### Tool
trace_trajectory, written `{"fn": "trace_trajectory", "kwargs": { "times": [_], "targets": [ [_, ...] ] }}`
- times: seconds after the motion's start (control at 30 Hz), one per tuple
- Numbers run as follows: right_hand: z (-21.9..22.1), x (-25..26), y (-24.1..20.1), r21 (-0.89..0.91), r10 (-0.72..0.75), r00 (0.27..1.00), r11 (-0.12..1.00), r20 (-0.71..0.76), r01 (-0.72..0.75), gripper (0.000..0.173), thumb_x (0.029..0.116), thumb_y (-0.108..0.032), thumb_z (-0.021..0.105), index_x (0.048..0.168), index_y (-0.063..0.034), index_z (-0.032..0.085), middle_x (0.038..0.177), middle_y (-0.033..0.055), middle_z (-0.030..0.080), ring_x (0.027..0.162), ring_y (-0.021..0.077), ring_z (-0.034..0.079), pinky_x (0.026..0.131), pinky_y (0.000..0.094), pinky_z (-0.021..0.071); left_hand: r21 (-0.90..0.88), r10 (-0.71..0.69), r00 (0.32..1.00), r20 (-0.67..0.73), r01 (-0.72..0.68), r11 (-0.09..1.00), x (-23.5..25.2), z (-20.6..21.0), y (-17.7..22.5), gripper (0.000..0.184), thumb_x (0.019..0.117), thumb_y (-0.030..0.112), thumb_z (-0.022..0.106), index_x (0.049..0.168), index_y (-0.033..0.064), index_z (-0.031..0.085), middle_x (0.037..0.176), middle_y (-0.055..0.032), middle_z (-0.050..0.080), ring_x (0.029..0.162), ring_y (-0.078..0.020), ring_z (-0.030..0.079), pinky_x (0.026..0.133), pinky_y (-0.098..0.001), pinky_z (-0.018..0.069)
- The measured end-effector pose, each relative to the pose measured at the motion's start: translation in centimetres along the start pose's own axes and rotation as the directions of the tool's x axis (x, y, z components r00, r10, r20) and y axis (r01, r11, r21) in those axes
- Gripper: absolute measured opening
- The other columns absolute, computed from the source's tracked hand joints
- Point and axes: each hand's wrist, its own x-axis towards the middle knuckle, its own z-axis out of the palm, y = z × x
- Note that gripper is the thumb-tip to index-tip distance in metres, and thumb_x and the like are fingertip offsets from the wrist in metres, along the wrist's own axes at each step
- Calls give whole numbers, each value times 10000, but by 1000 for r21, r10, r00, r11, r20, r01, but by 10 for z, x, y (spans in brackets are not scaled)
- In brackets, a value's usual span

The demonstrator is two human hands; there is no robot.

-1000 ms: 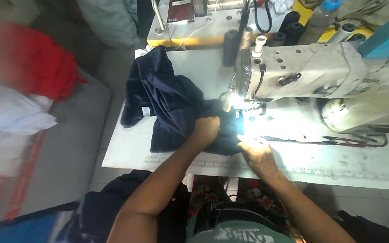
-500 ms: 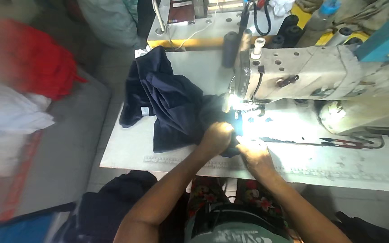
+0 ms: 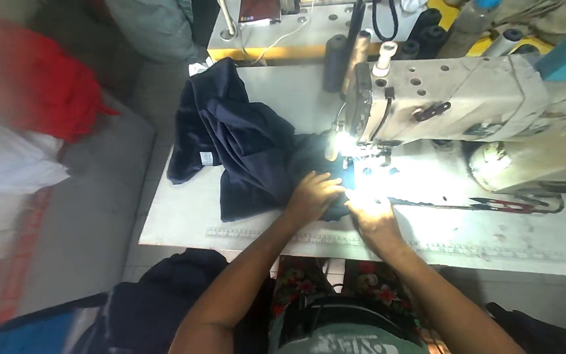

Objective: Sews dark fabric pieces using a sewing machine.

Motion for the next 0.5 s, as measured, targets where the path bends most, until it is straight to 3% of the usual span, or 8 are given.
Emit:
{"fn": "trace_trajectory", "kwargs": {
  "times": [0.33, 0.5],
  "targets": [
    [1, 14, 10, 18, -14, 999, 1000, 43, 14, 193, 933, 0, 636, 1069, -25, 771, 1288, 146, 711, 1111, 378, 701, 912, 559, 528, 17, 2, 1000, -1, -2, 1000, 15, 0, -13, 260, 993, 91, 594, 1179, 96, 775, 1324, -106, 699, 1303, -403, 600, 1102, -650, 395],
    [5, 7, 9, 1, -32, 999, 999, -13, 32, 188, 934, 2, 626, 1045, -40, 771, 1262, 142, 723, 1134, 363, 698, 918, 540, 532, 156, 64, 998, -25, -59, 986, 12, 2, 0, 230, 975, 92, 612, 1123, 101, 788, 1204, -76, 751, 1179, -327, 678, 1022, -572, 480]
  ]
}}
